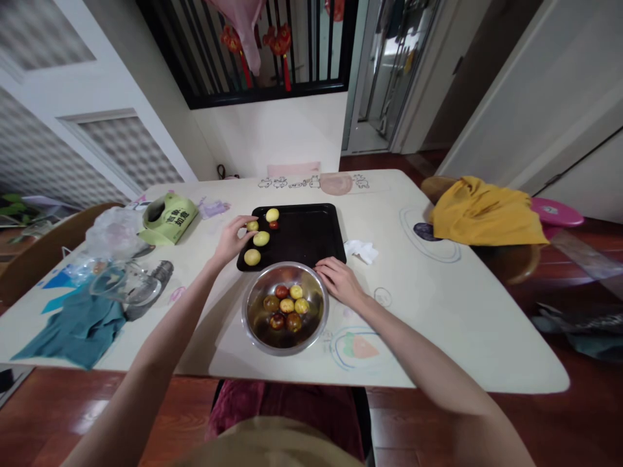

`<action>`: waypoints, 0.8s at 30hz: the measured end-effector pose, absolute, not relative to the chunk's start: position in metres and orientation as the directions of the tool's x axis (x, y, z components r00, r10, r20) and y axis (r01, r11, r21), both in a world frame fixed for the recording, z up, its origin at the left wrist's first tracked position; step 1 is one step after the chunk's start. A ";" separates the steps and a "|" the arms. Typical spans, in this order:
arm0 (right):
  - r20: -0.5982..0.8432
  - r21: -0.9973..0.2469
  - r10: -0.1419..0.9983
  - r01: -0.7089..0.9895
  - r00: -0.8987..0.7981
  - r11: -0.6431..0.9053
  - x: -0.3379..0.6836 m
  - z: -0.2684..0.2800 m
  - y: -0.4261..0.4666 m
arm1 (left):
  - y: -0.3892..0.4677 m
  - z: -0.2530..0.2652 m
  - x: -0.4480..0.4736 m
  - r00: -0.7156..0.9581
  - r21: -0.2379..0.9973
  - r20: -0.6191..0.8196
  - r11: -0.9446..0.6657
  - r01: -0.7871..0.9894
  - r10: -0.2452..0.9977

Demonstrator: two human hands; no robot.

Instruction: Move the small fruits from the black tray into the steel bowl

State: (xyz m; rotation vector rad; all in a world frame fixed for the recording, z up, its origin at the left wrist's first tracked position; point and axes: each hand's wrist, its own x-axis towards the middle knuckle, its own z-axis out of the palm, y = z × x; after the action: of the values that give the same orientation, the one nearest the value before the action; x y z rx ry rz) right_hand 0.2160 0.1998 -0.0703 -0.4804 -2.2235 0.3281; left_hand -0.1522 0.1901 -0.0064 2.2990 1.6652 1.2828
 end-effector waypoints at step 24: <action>0.637 -0.433 0.501 0.266 -0.585 0.861 0.214 -0.071 0.201 | 0.070 -0.014 -0.024 0.712 0.555 0.257 -0.703 0.445 0.654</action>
State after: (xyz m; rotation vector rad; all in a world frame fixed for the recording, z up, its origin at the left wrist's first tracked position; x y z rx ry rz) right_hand 0.2144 0.2012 -0.0708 -0.5530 -2.2220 0.3719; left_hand -0.0243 0.0703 -0.0139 2.4590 0.8428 0.6139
